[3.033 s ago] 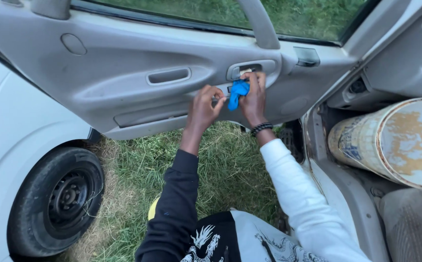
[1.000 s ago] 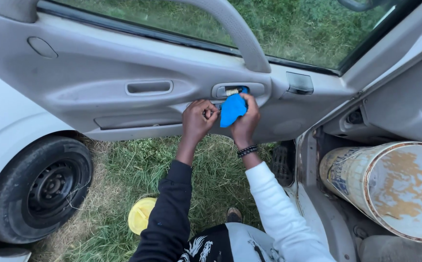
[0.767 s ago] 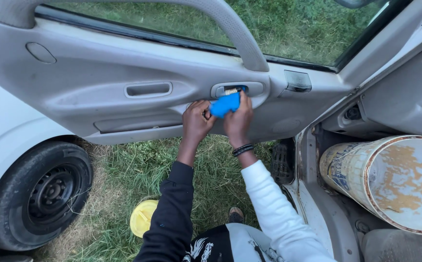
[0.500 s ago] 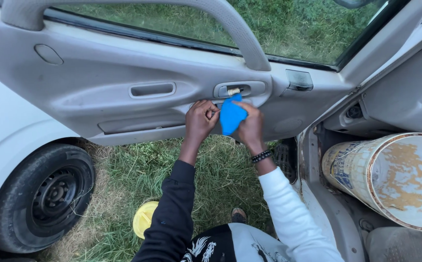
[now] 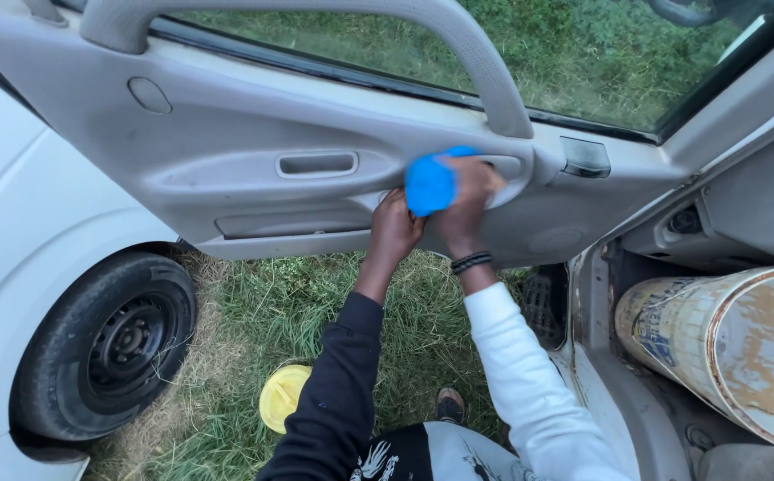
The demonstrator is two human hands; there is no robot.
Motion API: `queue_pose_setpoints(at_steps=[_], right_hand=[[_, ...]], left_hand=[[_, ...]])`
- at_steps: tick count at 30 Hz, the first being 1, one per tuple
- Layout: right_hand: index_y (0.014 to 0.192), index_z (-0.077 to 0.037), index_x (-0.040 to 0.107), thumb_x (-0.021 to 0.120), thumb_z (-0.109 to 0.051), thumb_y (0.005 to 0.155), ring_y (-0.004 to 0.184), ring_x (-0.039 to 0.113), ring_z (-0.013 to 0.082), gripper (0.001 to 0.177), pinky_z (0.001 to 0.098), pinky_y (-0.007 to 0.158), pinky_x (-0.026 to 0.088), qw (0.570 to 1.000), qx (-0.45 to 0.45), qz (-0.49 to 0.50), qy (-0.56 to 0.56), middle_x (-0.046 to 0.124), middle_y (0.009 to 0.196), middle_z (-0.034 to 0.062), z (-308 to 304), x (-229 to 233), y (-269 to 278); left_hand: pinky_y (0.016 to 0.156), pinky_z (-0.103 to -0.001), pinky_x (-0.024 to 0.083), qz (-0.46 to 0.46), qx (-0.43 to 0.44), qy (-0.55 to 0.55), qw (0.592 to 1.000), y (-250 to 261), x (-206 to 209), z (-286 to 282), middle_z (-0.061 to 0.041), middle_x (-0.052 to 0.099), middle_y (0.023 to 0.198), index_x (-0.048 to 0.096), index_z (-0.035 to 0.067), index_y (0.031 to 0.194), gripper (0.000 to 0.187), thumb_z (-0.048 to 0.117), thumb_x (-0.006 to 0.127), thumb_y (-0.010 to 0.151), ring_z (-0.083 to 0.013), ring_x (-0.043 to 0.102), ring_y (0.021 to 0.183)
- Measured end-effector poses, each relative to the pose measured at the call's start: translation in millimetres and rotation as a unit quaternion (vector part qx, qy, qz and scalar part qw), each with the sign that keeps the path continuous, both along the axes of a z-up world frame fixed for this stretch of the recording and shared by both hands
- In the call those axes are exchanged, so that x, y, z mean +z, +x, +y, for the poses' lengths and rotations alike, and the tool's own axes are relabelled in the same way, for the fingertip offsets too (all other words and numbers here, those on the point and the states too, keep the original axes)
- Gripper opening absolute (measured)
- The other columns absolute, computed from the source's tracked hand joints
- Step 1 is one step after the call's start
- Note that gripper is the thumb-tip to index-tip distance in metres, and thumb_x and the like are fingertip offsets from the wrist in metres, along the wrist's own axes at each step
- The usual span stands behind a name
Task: Cleaning the interior and exterior of a van door and window using a cloth and soapy water.
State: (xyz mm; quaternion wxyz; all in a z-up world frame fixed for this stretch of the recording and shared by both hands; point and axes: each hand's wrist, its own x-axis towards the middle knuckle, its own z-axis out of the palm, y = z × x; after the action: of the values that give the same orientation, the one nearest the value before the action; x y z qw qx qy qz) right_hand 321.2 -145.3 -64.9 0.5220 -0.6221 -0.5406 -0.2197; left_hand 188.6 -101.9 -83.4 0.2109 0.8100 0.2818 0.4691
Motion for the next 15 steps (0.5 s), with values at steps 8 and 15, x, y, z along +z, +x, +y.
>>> queue_pose_setpoints(at_steps=[8, 15], right_hand=[[0.127, -0.008, 0.062, 0.077, -0.015, 0.084, 0.122, 0.061, 0.0316, 0.046, 0.0506, 0.110, 0.041, 0.979, -0.115, 0.114, 0.124, 0.066, 0.124, 0.0119, -12.1, 55.0, 13.2], [0.147, -0.008, 0.058, 0.066, -0.006, 0.094, 0.134, 0.057, 0.0354, 0.054, 0.0509, 0.120, 0.036, 0.996, 0.058, -0.060, -0.013, 0.062, 0.139, 0.0159, -13.4, 66.8, -19.2]], left_hand=[[0.074, -0.046, 0.050, -0.026, -0.036, -0.028, 0.999, -4.3, 24.4, -13.0, -0.011, 0.064, 0.079, 0.063, 0.005, 0.080, 0.016, 0.005, 0.078, 0.083, -0.0326, 0.063, 0.081], [0.073, -0.047, 0.050, -0.048, -0.030, 0.014, 0.998, -4.0, 12.8, -7.6, -0.013, 0.063, 0.080, 0.068, 0.006, 0.081, 0.008, 0.002, 0.075, 0.080, -0.0357, 0.062, 0.082]])
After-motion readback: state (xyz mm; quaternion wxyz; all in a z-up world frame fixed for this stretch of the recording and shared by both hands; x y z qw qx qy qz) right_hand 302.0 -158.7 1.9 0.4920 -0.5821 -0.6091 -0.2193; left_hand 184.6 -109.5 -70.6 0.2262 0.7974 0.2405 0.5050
